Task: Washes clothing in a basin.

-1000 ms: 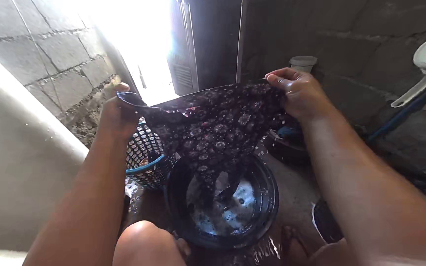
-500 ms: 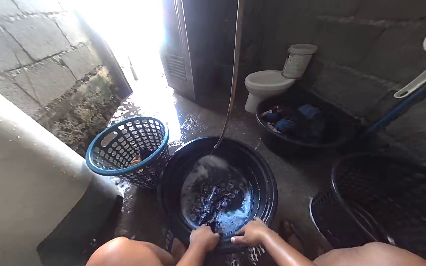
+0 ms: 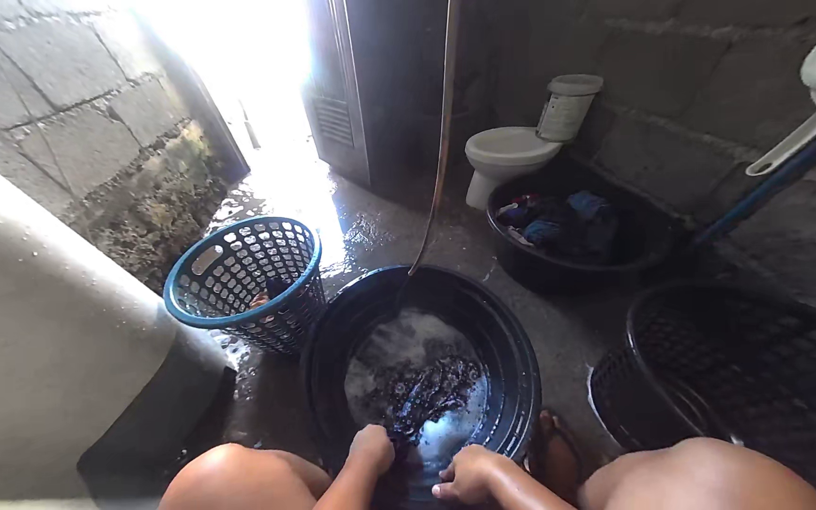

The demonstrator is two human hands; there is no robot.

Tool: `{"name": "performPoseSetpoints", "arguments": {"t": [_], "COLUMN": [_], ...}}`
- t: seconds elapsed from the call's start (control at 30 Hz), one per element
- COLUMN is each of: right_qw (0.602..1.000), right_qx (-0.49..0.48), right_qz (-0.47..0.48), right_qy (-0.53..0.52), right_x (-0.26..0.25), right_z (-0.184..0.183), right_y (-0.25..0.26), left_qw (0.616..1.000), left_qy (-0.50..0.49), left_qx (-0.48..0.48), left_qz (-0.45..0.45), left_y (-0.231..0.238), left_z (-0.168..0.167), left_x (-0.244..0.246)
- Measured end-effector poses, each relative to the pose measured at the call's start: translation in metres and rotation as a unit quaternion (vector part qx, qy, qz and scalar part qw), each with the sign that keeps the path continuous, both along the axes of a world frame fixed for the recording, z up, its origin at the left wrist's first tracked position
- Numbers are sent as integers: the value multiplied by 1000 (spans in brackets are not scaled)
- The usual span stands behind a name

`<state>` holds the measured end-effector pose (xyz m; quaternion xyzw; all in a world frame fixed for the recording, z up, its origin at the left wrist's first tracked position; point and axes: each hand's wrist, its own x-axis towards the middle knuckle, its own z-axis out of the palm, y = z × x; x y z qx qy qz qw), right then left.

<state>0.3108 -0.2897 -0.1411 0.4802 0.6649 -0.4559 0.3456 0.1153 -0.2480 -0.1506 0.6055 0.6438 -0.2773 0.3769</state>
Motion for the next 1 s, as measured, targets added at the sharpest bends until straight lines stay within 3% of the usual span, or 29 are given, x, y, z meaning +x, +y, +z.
{"name": "performPoseSetpoints", "arguments": {"t": [0.17,0.3,0.4,0.5,0.63,0.83,0.93,1.0], "right_qw": [999,980,940,889,814,723,731,749], "right_qx": [-38,60,161,197,195,196,294,343], "right_qz": [-13,-144,-232,-289,-363,-322,-262,-206], "right_qy": [23,122,193,295,409,579,557,529], "right_x": [-5,2,3,4,14,34,40,37], "right_z": [-12,-43,-34,-13,65,214,288,316], "right_y": [-10,-4,13,29,52,83,100,108], "left_qw": [998,999,976,908,863,815,787,761], "left_qy": [-2,-36,-204,-384,-439,-468,-494,-522], "left_qx": [-13,-12,78,166,248,340,369,385], "left_qz": [-66,-30,12,26,34,-33,19,35], "left_y": [-3,3,12,28,45,57,62,63], "left_z": [-7,2,30,90,179,278,316,345], "left_x": [-13,-8,1,13,-2,-20,-16,-9]}}
